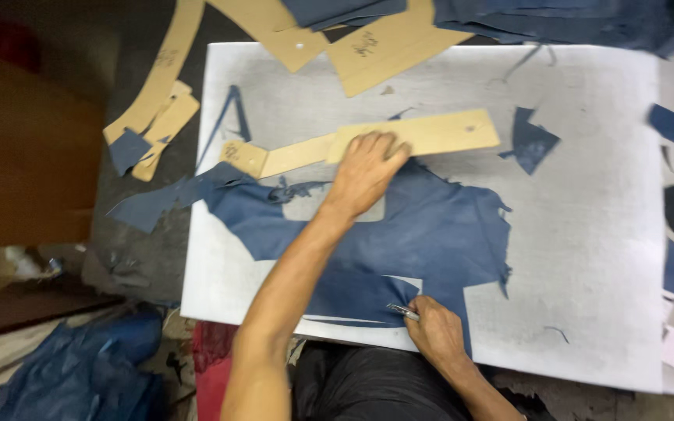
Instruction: The person uses a utility knife to cut blue fabric along the edges of cardboard templates placed on a white work surface. They repeatedly position templates, trace outlines, cut the fabric, and remove the cut pieces, stacking them on the table.
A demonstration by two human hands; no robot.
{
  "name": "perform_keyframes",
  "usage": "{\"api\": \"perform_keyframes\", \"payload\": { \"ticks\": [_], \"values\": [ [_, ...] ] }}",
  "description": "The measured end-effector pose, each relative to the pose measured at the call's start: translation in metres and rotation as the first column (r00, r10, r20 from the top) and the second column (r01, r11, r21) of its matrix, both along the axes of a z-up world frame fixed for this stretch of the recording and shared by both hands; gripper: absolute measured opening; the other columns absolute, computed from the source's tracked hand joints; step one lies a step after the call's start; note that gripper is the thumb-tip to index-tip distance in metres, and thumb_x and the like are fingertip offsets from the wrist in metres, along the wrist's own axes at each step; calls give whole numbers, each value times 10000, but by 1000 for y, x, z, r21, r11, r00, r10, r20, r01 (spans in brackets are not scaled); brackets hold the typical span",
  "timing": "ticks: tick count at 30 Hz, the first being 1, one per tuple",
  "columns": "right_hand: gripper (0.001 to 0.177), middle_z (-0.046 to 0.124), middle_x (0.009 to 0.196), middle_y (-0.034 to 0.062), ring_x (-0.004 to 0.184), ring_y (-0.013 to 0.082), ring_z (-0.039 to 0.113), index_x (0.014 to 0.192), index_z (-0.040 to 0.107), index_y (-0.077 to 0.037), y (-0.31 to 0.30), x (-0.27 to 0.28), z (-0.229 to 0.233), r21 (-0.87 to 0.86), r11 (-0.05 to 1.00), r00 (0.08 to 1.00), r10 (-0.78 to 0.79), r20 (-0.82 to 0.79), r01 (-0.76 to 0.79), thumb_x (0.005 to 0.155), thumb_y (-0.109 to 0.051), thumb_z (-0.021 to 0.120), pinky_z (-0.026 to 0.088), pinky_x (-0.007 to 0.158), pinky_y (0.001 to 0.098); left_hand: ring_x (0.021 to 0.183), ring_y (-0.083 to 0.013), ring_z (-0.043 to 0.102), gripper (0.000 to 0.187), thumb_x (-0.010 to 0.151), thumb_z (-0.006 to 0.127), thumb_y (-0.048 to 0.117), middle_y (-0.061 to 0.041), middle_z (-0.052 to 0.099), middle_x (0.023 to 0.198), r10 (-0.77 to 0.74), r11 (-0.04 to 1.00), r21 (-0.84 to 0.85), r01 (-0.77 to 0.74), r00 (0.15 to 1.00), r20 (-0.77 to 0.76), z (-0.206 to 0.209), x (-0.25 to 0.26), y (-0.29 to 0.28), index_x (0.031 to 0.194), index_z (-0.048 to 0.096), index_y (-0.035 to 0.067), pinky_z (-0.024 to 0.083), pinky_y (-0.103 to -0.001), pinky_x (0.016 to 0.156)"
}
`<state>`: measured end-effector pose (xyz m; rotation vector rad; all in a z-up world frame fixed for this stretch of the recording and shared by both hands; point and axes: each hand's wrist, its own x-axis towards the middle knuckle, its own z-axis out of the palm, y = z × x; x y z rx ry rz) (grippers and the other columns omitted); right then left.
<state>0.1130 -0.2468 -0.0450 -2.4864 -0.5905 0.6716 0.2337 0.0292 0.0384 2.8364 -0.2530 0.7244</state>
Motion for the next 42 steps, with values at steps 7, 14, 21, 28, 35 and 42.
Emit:
{"api": "perform_keyframes", "payload": {
  "ticks": [7,14,21,28,35,42],
  "values": [
    [232,770,1037,143,942,289,739,961,666,-42,-81,36,-32,226,938,960,-278,35,263,804,-168,782,560,822,399,1113,-245,638,430,1031,593,397,-93,675,1170,-222,926,-375,50,874,-433,-49,-67,-62,1371,632,136,522,-447,1003],
    [49,617,804,55,684,85,536,938,605,15,-139,127,-63,425,790,764,-580,282,442,947,60,621,444,660,248,1480,-245,435,454,985,515,109,-70,563,1545,-146,966,-254,55,924,-353,-99,-141,-37,1413,628,208,374,-395,1229],
    [141,559,785,40,698,96,466,866,581,59,-85,223,-37,753,576,688,-687,235,318,911,170,507,379,619,262,1387,-268,510,333,890,585,-15,-71,618,1377,-161,877,-476,-61,897,-411,-92,-139,-34,1183,695,100,437,-410,1129],
    [165,516,721,33,684,124,461,810,545,1,-21,337,-74,690,635,449,-759,472,347,950,87,564,384,626,329,1164,-269,606,238,820,616,-80,-73,643,1095,-72,852,-516,-86,957,-279,-101,-142,-32,1003,696,49,476,-418,1026],
    [248,703,1031,46,876,152,662,1076,628,-29,23,404,22,548,835,777,-370,509,39,977,169,515,563,738,302,1111,-280,605,163,873,658,-9,-91,640,1064,-83,875,-480,-63,957,-277,-86,-129,-27,1020,712,38,464,-422,1017],
    [334,658,1361,186,1215,229,701,1419,537,51,49,311,95,724,598,939,230,255,-343,1089,93,571,635,809,259,1212,-327,638,304,930,689,105,-165,693,1245,-12,679,-713,-176,968,-251,-62,-162,1,1220,702,17,502,-465,1054]
  ]
}}
